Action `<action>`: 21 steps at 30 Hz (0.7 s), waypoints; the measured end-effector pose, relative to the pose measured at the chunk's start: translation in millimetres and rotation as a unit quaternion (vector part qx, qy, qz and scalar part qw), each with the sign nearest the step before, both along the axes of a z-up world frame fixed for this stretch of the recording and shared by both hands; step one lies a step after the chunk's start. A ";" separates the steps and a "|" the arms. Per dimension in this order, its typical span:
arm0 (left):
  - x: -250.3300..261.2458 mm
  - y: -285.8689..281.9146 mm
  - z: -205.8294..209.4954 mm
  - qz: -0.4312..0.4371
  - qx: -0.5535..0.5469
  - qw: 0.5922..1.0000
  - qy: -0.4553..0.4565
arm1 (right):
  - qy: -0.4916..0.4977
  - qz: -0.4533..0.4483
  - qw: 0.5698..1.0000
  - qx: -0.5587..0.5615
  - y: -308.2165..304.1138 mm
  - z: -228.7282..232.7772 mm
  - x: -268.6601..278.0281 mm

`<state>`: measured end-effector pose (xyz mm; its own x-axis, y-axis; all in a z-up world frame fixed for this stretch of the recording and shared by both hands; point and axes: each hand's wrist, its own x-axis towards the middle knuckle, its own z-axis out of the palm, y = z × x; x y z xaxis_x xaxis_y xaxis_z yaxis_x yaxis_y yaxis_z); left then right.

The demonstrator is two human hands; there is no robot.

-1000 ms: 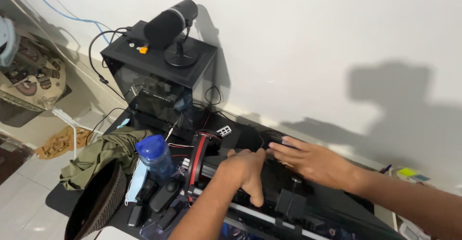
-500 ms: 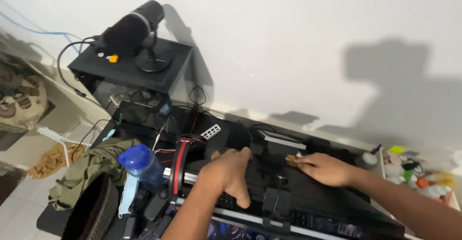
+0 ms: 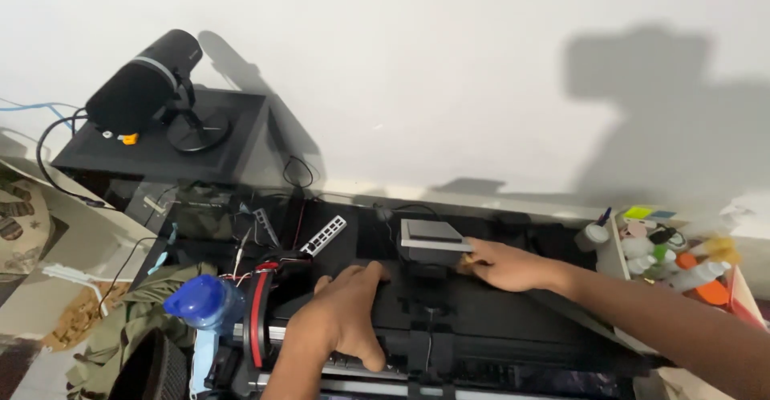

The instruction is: The recorder cleans a computer monitor, keyboard, and the surrounding desk area using a yellow cloth.

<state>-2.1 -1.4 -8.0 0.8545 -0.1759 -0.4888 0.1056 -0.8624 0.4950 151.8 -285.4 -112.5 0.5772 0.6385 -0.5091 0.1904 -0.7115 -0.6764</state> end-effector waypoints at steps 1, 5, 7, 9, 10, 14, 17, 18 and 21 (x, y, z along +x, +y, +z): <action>-0.2 -0.5 -0.7 -0.001 0.001 1.000 0.000 | 0.000 -0.001 1.000 0.001 -7.9 -9.2 5.0; 0.4 -2.7 -2.0 0.002 0.009 1.000 0.003 | 0.029 0.009 0.997 -0.077 -14.9 -19.1 11.6; 2.1 -2.5 -3.7 -0.004 0.010 1.000 0.004 | 0.063 -0.021 0.989 -0.132 -13.7 -51.9 25.9; 3.0 -2.3 -7.8 -0.003 0.009 1.000 0.003 | 0.010 0.064 0.997 -0.033 -22.5 -126.9 52.7; 3.2 -2.8 -5.4 -0.006 0.010 1.000 0.005 | 0.013 0.060 0.998 -0.032 -15.8 -138.3 57.7; 3.7 -4.4 -1.9 -0.003 0.012 1.000 0.008 | 0.007 0.073 0.994 -0.085 6.3 -144.7 58.8; 4.3 -5.6 4.2 0.004 0.008 1.000 0.011 | -0.008 0.065 0.994 -0.089 0.3 -144.9 64.9; 3.9 -6.5 6.9 0.009 0.007 1.000 0.021 | -0.010 0.052 0.993 -0.105 -5.4 -150.2 68.6; 2.4 -5.4 2.6 0.008 0.006 1.000 0.010 | 0.013 0.034 0.988 -0.149 2.4 -53.2 36.4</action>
<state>0.4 -6.8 -5.4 0.8474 -0.1560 -0.5075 0.1296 -0.8662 0.4826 188.2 -282.9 -165.8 0.5225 0.4940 -0.6949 0.2288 -0.8664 -0.4438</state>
